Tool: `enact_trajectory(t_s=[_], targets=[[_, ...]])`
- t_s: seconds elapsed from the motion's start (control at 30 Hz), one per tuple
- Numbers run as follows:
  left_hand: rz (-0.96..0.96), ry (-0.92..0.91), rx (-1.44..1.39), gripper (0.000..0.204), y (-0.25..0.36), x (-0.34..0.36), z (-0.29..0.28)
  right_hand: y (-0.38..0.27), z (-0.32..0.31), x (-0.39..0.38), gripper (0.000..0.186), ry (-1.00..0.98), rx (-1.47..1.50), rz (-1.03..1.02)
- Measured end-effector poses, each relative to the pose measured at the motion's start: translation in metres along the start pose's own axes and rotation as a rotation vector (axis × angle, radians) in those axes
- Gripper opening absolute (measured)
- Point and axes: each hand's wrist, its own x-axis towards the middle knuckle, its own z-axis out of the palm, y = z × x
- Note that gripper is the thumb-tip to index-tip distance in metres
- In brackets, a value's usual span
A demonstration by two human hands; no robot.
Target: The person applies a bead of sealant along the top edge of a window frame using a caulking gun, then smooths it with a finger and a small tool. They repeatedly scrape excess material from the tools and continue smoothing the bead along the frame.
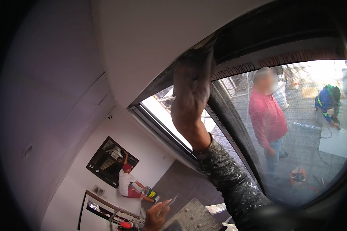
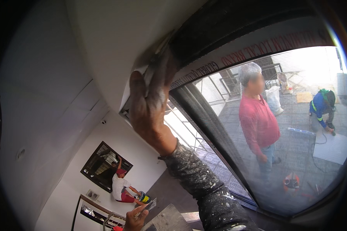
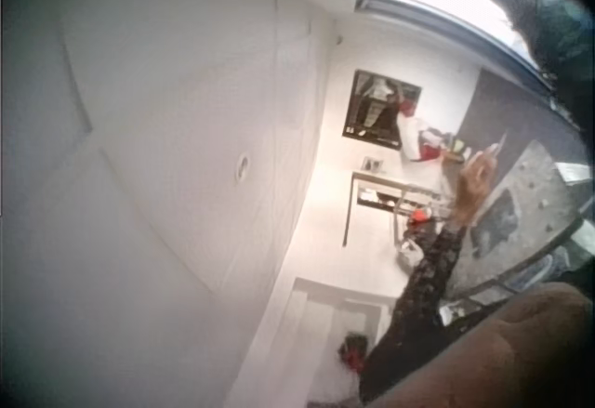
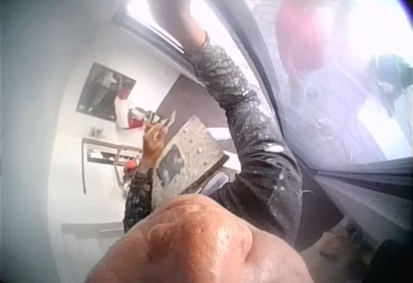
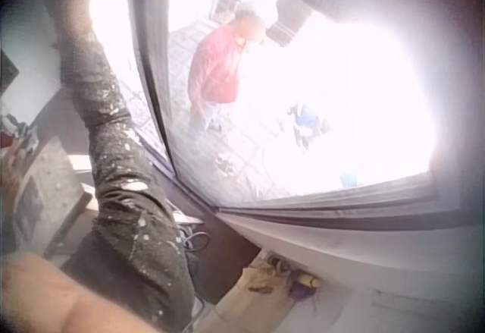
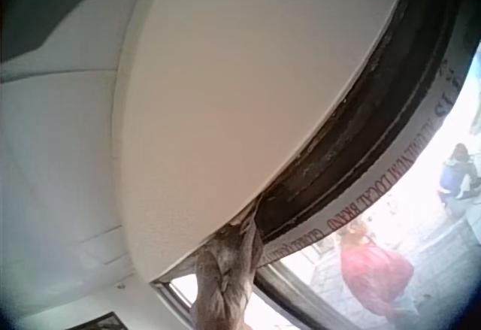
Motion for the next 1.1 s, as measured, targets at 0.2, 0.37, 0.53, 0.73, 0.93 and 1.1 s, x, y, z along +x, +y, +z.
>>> enact_trajectory(t_s=[0.2,0.37,0.53,0.73,0.93,1.1], targets=[[0.029,0.047,0.066,0.036,-0.003,0.000,-0.002,0.004,0.031,-0.072,0.075,-0.205,-0.355,-0.070],[-0.009,0.056,0.130,0.034,0.002,0.002,-0.004,-0.003,-0.006,-0.074,0.068,-0.225,-0.023,0.008],[-0.180,-0.049,0.274,0.033,0.014,0.004,-0.006,-0.018,-0.036,-0.008,0.064,-0.070,-0.051,0.053],[-0.125,-0.005,0.209,0.031,0.024,0.003,-0.020,-0.027,-0.016,0.040,0.064,-0.087,-0.202,0.033],[-0.067,0.014,0.236,0.029,0.019,0.001,-0.020,-0.021,0.044,-0.008,0.076,0.027,-0.492,-0.193],[-0.069,0.019,0.199,0.030,0.012,-0.003,-0.016,-0.025,0.031,-0.071,0.078,-0.267,-0.319,-0.063]])
